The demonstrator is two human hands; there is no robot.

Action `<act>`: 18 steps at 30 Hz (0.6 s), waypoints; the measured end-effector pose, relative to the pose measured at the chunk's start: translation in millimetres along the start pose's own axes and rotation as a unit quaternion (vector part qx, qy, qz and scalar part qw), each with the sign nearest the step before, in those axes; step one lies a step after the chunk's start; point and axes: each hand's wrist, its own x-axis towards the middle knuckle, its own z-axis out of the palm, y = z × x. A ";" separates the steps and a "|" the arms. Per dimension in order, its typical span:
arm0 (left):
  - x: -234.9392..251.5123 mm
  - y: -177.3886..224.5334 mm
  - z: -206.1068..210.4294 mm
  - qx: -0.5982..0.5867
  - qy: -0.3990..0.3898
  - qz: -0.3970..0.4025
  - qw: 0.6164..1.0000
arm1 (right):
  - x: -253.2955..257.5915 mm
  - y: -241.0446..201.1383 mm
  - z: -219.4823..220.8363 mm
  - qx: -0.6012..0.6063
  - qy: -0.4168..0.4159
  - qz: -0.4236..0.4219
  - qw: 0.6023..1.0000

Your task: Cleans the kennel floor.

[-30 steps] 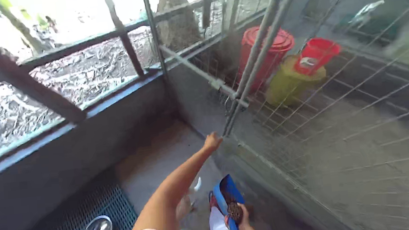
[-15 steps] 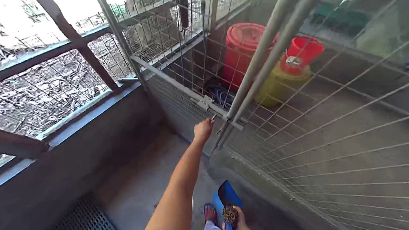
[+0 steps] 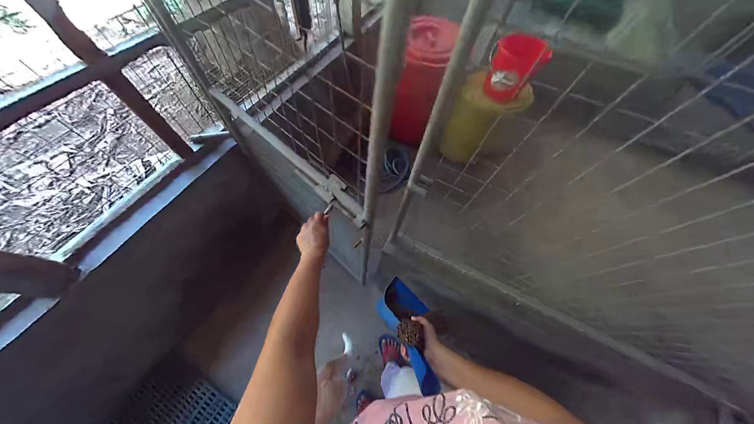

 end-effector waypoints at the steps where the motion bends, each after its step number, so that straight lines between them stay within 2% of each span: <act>1: -12.4 -19.8 -2.7 -0.018 -0.007 -0.025 1.000 | -4.8 2.2 10.0 -0.011 0.010 -0.007 1.000; 3: -33.9 -59.6 -6.2 -0.142 -0.028 -0.089 0.986 | -7.0 5.5 30.0 -0.032 0.023 -0.006 0.999; 4: -44.8 -78.5 -6.8 -0.268 -0.042 -0.135 0.953 | -4.0 6.0 40.3 -0.038 0.022 0.001 0.999; 6: -80.3 -107.2 -11.2 -0.524 -0.041 -0.235 0.818 | 4.2 6.8 64.6 -0.050 0.019 0.018 0.998; 7: -98.3 -121.8 -8.5 -0.588 -0.012 -0.266 0.763 | 8.9 7.0 76.7 -0.054 0.015 0.031 0.998; 9: -122.3 -157.5 -0.2 -0.638 0.070 -0.287 0.712 | 21.8 2.7 104.4 -0.059 0.002 0.057 0.997; 12: -131.8 -222.2 -3.8 -0.633 0.213 -0.276 0.691 | 48.3 -11.3 150.5 -0.085 -0.021 0.088 0.992; 15: -124.9 -279.0 -36.8 -0.620 0.285 -0.292 0.670 | 78.5 -33.2 200.0 -0.128 -0.045 0.118 0.984; 18: -110.6 -315.3 -67.5 -0.625 0.351 -0.332 0.613 | 99.4 -63.6 251.6 -0.161 -0.069 0.155 0.972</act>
